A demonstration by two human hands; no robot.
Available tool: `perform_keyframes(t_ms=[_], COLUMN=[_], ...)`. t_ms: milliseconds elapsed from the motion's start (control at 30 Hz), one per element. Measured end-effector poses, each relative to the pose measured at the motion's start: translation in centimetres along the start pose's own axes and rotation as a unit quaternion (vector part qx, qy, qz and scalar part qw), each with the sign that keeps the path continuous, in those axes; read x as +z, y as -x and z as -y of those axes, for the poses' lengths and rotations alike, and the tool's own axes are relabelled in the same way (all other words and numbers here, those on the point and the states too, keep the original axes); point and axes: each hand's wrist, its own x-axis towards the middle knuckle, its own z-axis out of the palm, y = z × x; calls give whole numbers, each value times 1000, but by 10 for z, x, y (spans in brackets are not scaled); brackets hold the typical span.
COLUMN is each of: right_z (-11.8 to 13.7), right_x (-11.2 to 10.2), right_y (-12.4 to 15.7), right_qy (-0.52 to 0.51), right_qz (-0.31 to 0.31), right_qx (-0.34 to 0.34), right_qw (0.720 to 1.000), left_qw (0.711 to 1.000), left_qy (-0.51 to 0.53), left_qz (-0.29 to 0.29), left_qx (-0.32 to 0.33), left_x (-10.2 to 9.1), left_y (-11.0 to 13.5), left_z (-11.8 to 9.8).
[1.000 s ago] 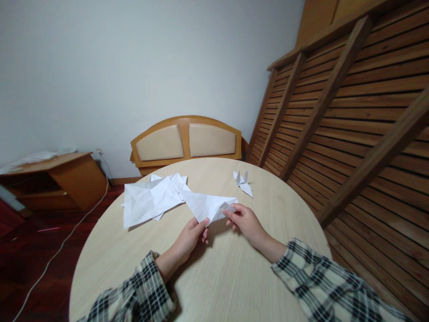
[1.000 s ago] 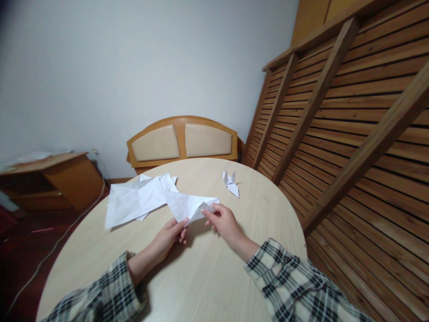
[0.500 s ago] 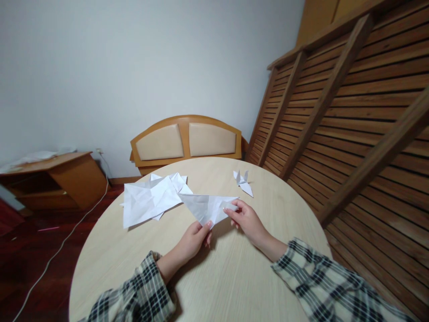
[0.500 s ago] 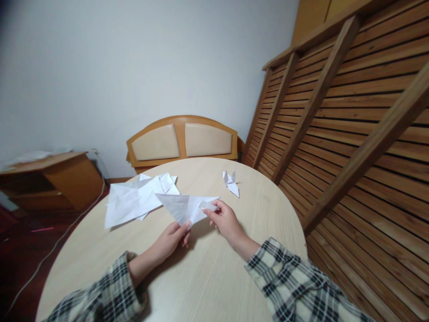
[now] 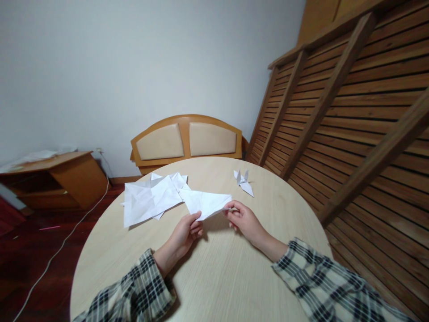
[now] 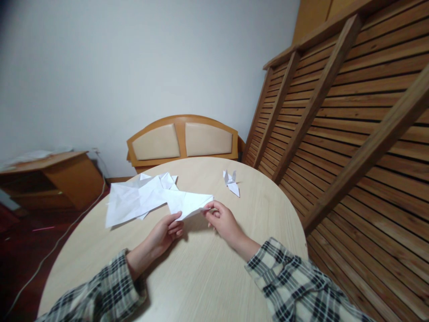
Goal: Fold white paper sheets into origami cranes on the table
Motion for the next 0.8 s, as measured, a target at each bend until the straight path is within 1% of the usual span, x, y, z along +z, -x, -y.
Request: perform_keyframes(t_ms=[133,300,400,467,533,633,800], right_z=[-1,1,5,9,12,14,9], right_x=[0,-1,-2,-3,-4,-5,-5], right_y=[0,-2,-3,-4,-4,-4,-7], right_qy=[10,10,-24,-58,-80,-84,-96], right_qz=[-1,-6,-26,-38,-37,-40,-50], right_qx=[-12,-10,-2,-13,-27,-32,-20], right_qw=[1000,1000,999,998,996,995,994], left_qw=[999,998,997,995,992,990,986], left_qy=[2,-7,-21,-33,-46,-65,-92], left_qz=[27,61,76,96,115,129,142], left_qx=[-19,-23,-21,-16,-11,-6,2], left_x=[-1,-5,-7,-7,-6,-3,-2], left_y=[-1,-2,-3,-2,-1,0,1], left_z=[-1,0,1,1,2,1,1])
